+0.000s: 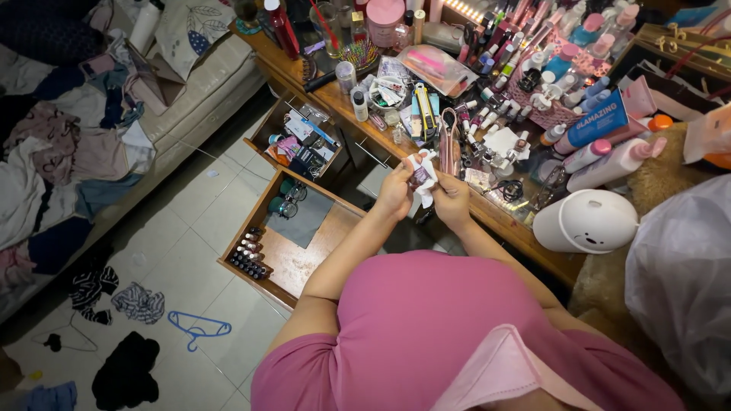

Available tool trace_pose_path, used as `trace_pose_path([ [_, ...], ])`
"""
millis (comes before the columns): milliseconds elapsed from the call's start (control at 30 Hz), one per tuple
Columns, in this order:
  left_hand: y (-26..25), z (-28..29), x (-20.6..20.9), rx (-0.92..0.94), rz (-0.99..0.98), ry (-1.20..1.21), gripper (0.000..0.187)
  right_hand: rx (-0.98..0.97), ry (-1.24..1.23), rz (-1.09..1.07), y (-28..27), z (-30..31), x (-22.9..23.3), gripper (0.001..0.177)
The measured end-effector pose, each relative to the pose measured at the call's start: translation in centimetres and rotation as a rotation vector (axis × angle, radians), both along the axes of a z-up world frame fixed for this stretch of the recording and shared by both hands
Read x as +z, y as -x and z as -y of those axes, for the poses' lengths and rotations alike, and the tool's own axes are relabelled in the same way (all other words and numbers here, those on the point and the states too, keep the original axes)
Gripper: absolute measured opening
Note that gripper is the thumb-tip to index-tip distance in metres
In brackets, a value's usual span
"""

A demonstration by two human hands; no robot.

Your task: The person repeatedly picks up small nail polish bottles from a cluttered vanity, wipes them with a white tissue, and places them into a drawer. The process is repeated for multiple bottles.

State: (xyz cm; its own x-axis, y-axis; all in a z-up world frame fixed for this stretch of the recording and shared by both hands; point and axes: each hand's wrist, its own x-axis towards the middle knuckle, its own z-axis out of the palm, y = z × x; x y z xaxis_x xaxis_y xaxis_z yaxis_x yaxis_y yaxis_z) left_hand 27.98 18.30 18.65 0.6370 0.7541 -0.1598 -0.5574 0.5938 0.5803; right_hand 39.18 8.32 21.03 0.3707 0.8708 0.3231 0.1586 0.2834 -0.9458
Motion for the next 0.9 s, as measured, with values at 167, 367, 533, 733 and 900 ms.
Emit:
trace_pose_path([
  [167, 0.6, -0.3, 1.1, 0.001, -0.01, -0.072, 0.032, 0.221, 0.032, -0.577, -0.7, -1.6, -2.0, 0.032],
  [367, 3.5, -0.1, 3.8, 0.028, -0.023, 0.024, 0.043, 0.277, 0.053, -0.705, -1.7, -3.6, -3.0, 0.031],
  [533, 6.6, 0.5, 2.8, 0.133, -0.138, 0.049, 0.035, 0.347, 0.156, -0.412, -0.3, -5.0, 0.1, 0.029],
  [733, 10.3, 2.6, -0.6, 0.304, -0.659, -0.206, 0.06, 0.499, 0.006, 0.293, 5.0, -5.3, 5.4, 0.021],
  [900, 14.5, 6.1, -0.6, 0.41, -0.94, -0.314, 0.078, 0.61, -0.054, 0.43, 9.7, -4.2, 4.4, 0.024],
])
